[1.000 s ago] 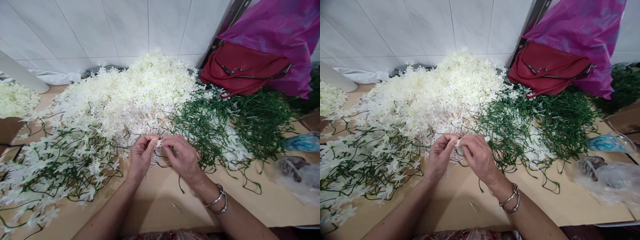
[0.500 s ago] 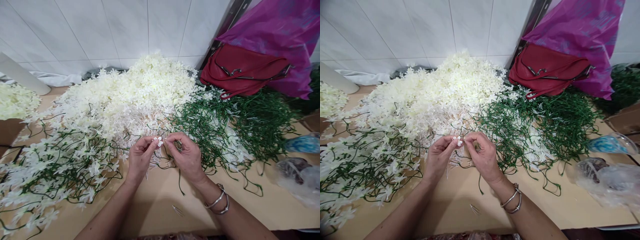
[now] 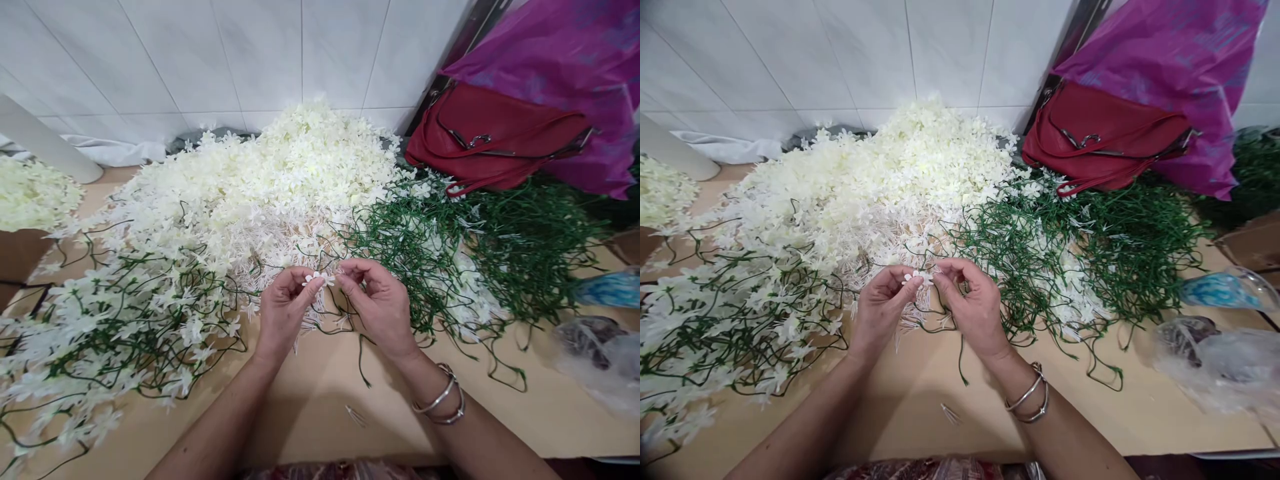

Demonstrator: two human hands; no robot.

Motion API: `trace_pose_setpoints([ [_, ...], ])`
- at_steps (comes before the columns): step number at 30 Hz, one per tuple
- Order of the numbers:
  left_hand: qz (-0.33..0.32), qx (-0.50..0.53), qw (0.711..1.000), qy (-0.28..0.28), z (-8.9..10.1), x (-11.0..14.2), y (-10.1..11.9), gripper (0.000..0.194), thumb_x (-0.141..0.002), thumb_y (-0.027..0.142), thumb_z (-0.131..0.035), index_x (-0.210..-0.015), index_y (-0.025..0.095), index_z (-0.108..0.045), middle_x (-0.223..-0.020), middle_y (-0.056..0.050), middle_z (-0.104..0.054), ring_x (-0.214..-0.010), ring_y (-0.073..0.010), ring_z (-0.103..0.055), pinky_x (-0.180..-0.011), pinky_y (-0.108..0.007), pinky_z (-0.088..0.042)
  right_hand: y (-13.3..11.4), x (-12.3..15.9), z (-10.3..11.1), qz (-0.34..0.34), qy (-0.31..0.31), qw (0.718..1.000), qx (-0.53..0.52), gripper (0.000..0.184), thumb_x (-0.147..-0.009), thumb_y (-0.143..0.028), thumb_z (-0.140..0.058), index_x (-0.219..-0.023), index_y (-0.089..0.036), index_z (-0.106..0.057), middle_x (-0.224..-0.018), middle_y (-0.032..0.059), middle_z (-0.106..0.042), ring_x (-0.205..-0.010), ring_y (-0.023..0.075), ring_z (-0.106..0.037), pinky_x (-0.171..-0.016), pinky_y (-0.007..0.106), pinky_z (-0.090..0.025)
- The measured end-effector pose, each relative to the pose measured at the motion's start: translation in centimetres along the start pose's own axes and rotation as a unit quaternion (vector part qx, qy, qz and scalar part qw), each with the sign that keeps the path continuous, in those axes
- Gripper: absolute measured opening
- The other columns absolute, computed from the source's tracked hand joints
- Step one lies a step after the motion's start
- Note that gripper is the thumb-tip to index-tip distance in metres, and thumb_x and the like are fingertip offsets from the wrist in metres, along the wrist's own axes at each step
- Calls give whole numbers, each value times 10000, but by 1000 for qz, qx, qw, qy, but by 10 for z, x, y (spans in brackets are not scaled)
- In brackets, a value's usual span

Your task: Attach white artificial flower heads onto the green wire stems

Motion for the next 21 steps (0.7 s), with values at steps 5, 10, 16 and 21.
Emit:
trace_pose_setpoints([
  [5, -28, -40, 999, -5, 2, 3, -1, 204, -859, 324, -812, -800, 174, -687, -668, 42, -597, -595, -73, -493, -572, -194, -401, 7, 2, -12, -83, -84, 991, -65, 227, -862, -307, -787, -1075, -229, -780, -828, 2, -659, -742, 154, -581, -690, 298, -503],
  [10, 25, 7, 999, -38, -1, 0, -2, 276, -806, 417, -859, -874, 172, -752, -660, 26, -668, -584, -103, -620, -592, -216, -497, 11, -4, -2, -68, -38, 997, -27, 147, -930, -359, -713, -931, -217, -750, -818, 4, -650, -718, 146, -543, -683, 294, -461],
  [16, 57, 71, 995, -42, -6, -3, -3, 391, -752, 484, -897, -989, 191, -796, -811, -15, -770, -710, -158, -747, -715, -280, -608, 8, -13, 14, -29, 22, 999, 23, 192, -932, -308, -702, -1097, -223, -754, -910, 14, -669, -799, 161, -595, -768, 315, -488],
  [21, 57, 58, 996, -33, -4, -1, -7, 381, -790, 508, -867, -945, 170, -783, -803, -35, -783, -721, -185, -769, -729, -304, -623, 7, -7, 9, 3, 15, 999, 31, 222, -934, -274, -711, -1152, -240, -695, -906, -2, -672, -798, 156, -621, -784, 317, -508],
])
Point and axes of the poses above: each hand's wrist, its own x-axis away from the middle knuckle, its own z-axis out of the back of the hand, y = z × x, the point moved 5 cm from there along -x, towards the middle knuckle
